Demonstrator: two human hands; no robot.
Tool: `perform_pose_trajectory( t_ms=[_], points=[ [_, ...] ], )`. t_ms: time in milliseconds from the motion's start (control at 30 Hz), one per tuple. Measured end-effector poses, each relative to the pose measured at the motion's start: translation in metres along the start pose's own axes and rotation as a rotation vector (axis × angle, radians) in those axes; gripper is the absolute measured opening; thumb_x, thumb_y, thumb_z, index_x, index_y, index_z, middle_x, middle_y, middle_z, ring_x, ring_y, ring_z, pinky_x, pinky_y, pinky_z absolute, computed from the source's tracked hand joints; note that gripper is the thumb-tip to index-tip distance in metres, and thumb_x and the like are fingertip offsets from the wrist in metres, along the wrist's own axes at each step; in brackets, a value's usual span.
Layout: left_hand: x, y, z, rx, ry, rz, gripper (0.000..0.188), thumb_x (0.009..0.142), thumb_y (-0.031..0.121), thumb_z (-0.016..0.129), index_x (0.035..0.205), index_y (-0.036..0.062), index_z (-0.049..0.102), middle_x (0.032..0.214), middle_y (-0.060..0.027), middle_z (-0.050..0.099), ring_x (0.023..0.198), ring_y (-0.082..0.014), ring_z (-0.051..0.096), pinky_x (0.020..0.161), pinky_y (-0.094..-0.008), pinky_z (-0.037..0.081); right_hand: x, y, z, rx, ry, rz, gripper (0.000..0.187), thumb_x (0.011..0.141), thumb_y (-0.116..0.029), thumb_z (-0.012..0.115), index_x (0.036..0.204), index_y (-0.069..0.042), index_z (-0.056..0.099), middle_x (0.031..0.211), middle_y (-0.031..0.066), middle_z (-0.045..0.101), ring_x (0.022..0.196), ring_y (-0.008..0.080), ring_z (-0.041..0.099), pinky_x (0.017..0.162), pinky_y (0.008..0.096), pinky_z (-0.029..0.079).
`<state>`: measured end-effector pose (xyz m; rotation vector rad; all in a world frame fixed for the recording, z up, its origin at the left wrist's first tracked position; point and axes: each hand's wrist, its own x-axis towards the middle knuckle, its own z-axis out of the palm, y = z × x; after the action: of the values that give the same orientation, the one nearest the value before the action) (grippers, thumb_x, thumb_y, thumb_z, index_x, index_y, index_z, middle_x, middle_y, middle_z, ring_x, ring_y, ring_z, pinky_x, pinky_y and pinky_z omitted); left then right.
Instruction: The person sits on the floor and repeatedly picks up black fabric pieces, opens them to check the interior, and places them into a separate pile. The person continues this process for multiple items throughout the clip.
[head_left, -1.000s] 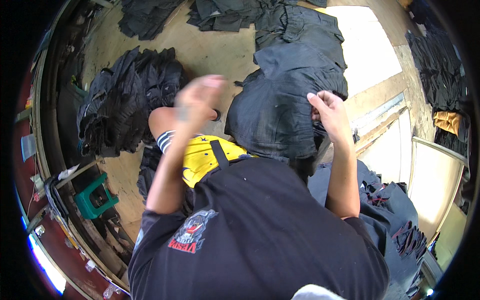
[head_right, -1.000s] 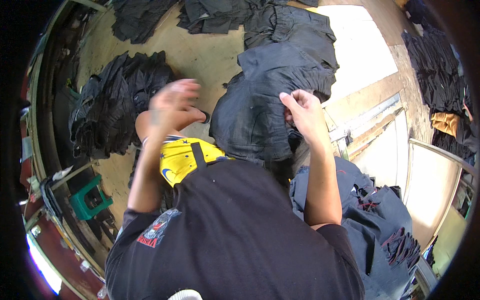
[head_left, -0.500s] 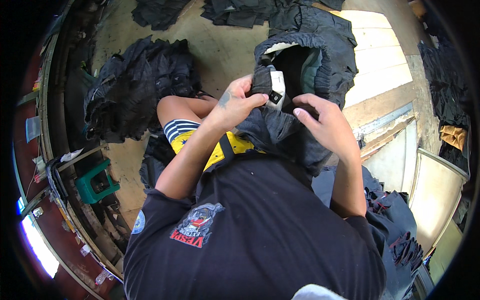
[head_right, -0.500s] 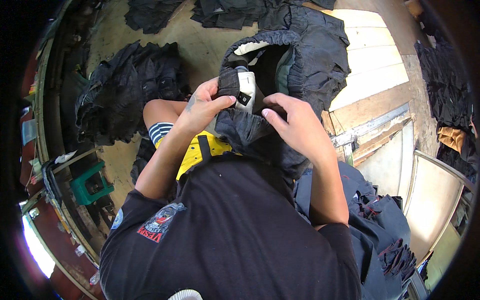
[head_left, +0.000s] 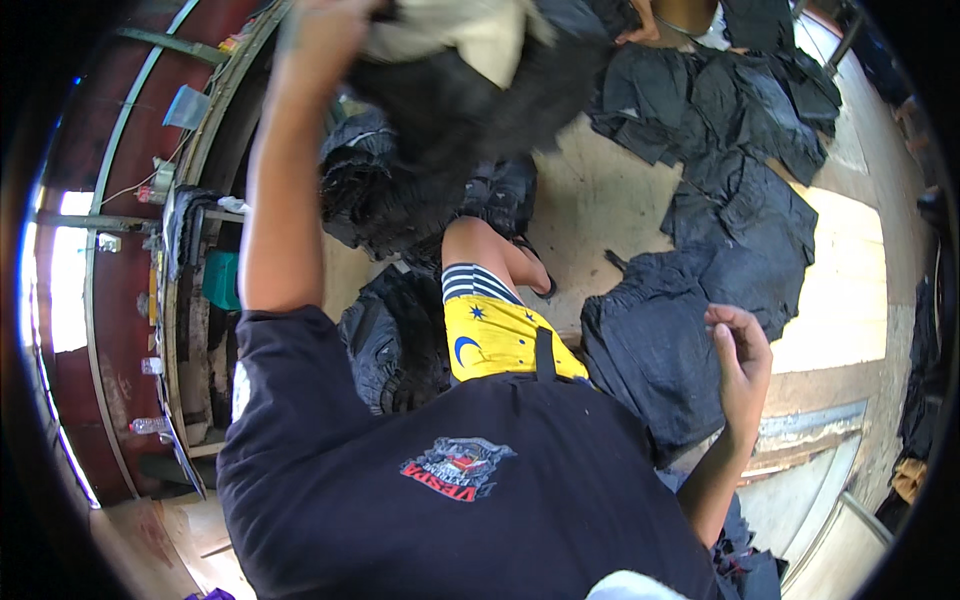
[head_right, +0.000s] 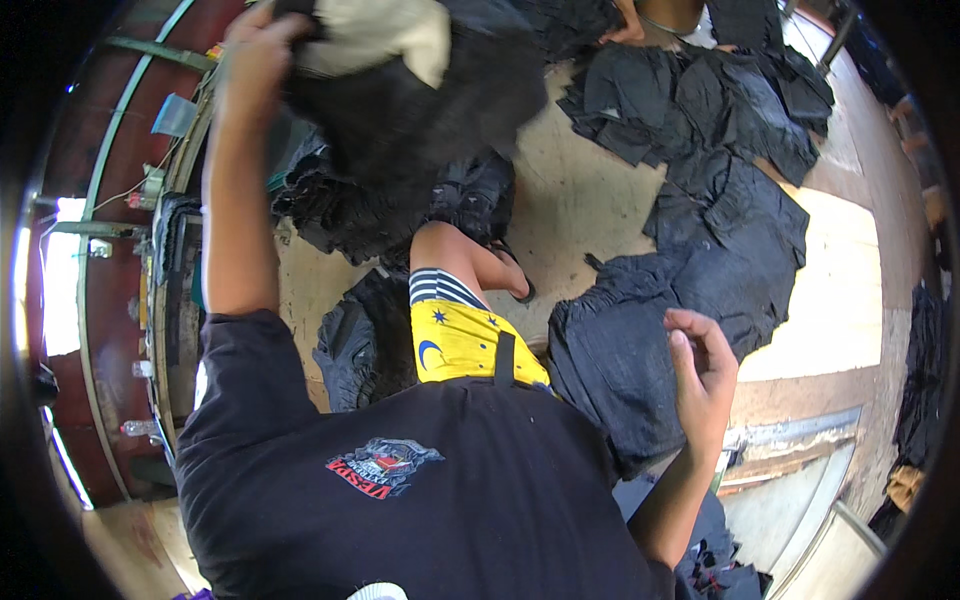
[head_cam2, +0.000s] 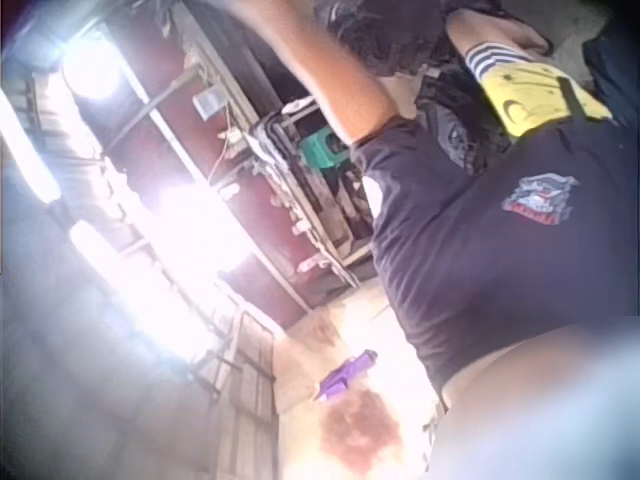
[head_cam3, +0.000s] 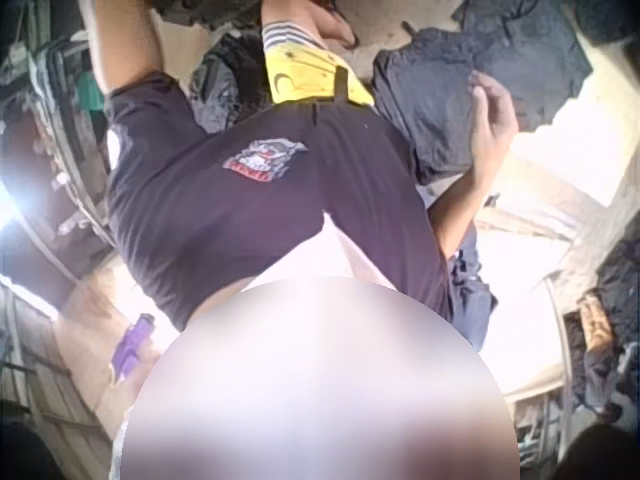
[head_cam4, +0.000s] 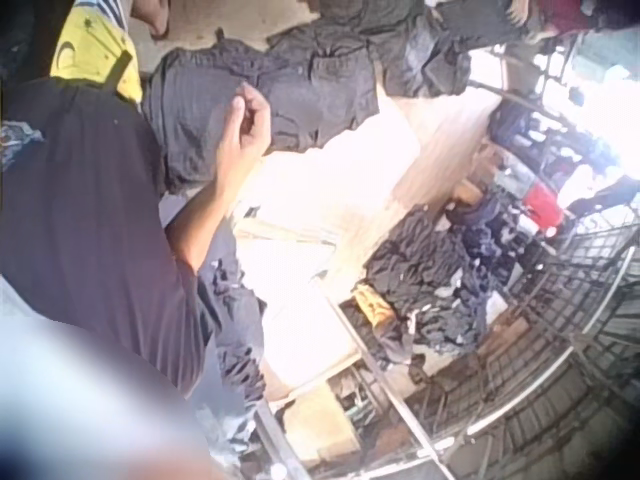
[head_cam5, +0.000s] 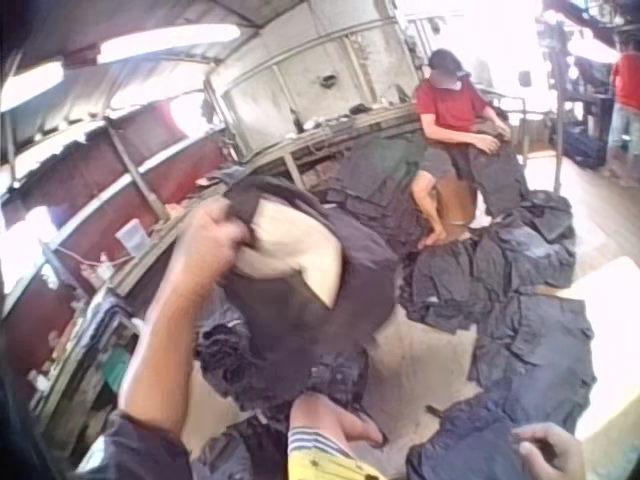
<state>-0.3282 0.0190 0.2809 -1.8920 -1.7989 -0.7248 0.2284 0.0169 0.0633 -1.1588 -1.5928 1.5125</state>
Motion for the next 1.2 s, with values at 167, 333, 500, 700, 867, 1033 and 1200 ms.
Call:
perform_pose_trajectory(
  t_ms=[167, 333, 500, 700, 867, 1033, 1200],
  points=[
    [-0.005, -0.060, -0.115, -0.159, 0.204, -0.445, 0.025, 0.098, 0.004, 0.064, 0.117, 0.0011, 0.080, 0.107, -0.0034, 0.078, 0.090, -0.0120, 0.068, 0.083, -0.0290, 0.054, 0.007, 0.007, 0.006, 0.053, -0.063, 0.033, 0.018, 0.109, -0.004, 0.064, 0.124, 0.004, 0.070, 0.118, 0.0068, 0.074, 0.109, 0.0120, 0.067, 0.098, 0.0256, 0.051],
    [-0.088, -0.091, -0.112, 0.086, -0.058, -0.539, 0.047, 0.087, -0.009, 0.051, 0.124, 0.0004, 0.079, 0.119, -0.0118, 0.081, 0.115, -0.0231, 0.073, 0.108, -0.0346, 0.052, 0.021, 0.008, 0.011, 0.037, -0.112, 0.024, 0.019, 0.109, -0.004, 0.064, 0.125, 0.005, 0.070, 0.118, 0.0079, 0.074, 0.110, 0.0127, 0.068, 0.099, 0.0258, 0.052],
    [-0.149, -0.121, -0.069, -0.135, -0.956, -0.898, 0.056, 0.100, 0.045, 0.078, 0.131, -0.0013, 0.074, 0.127, -0.0130, 0.076, 0.119, -0.0243, 0.069, 0.109, -0.0383, 0.050, 0.033, 0.002, 0.010, -0.067, -0.113, -0.016, 0.019, 0.108, -0.005, 0.065, 0.123, 0.005, 0.071, 0.115, 0.0081, 0.075, 0.108, 0.0138, 0.070, 0.098, 0.0278, 0.054],
    [-0.212, -0.152, 0.078, 0.098, -0.701, -0.840, 0.079, 0.111, 0.067, 0.040, 0.166, 0.0103, 0.045, 0.174, -0.0210, 0.038, 0.164, -0.0375, 0.028, 0.133, -0.0532, 0.021, 0.036, 0.000, 0.009, -0.067, -0.088, -0.059, 0.020, 0.106, -0.006, 0.067, 0.123, 0.005, 0.072, 0.115, 0.0104, 0.076, 0.105, 0.0146, 0.072, 0.095, 0.0300, 0.057],
    [-0.268, -0.188, 0.133, 0.329, -0.701, -0.668, 0.072, 0.113, 0.061, 0.037, 0.166, 0.0124, 0.045, 0.173, -0.0189, 0.040, 0.161, -0.0390, 0.034, 0.131, -0.0531, 0.024, 0.008, 0.022, -0.040, -0.334, 0.169, 0.047, 0.025, 0.108, -0.013, 0.067, 0.127, 0.003, 0.071, 0.117, 0.0116, 0.076, 0.108, 0.0180, 0.072, 0.097, 0.0319, 0.057],
    [-0.269, -0.207, 0.123, 0.273, -0.564, -0.638, 0.072, 0.114, 0.058, 0.041, 0.159, 0.0033, 0.053, 0.165, -0.0270, 0.048, 0.156, -0.0422, 0.042, 0.129, -0.0478, 0.030, -0.033, 0.072, -0.097, -0.787, 0.367, 0.383, 0.052, 0.107, -0.039, 0.068, 0.137, 0.004, 0.067, 0.124, 0.0250, 0.077, 0.115, 0.0355, 0.075, 0.101, 0.0440, 0.057],
    [-0.226, -0.138, 0.113, 0.539, -0.507, -0.730, 0.076, 0.110, 0.063, 0.047, 0.156, 0.0043, 0.057, 0.163, -0.0223, 0.053, 0.154, -0.0428, 0.044, 0.127, -0.0516, 0.034, -0.059, 0.114, -0.108, -0.604, 0.266, 0.751, 0.078, 0.107, -0.056, 0.064, 0.146, 0.011, 0.059, 0.133, 0.0326, 0.072, 0.126, 0.0410, 0.071, 0.108, 0.0452, 0.054]
  ],
)
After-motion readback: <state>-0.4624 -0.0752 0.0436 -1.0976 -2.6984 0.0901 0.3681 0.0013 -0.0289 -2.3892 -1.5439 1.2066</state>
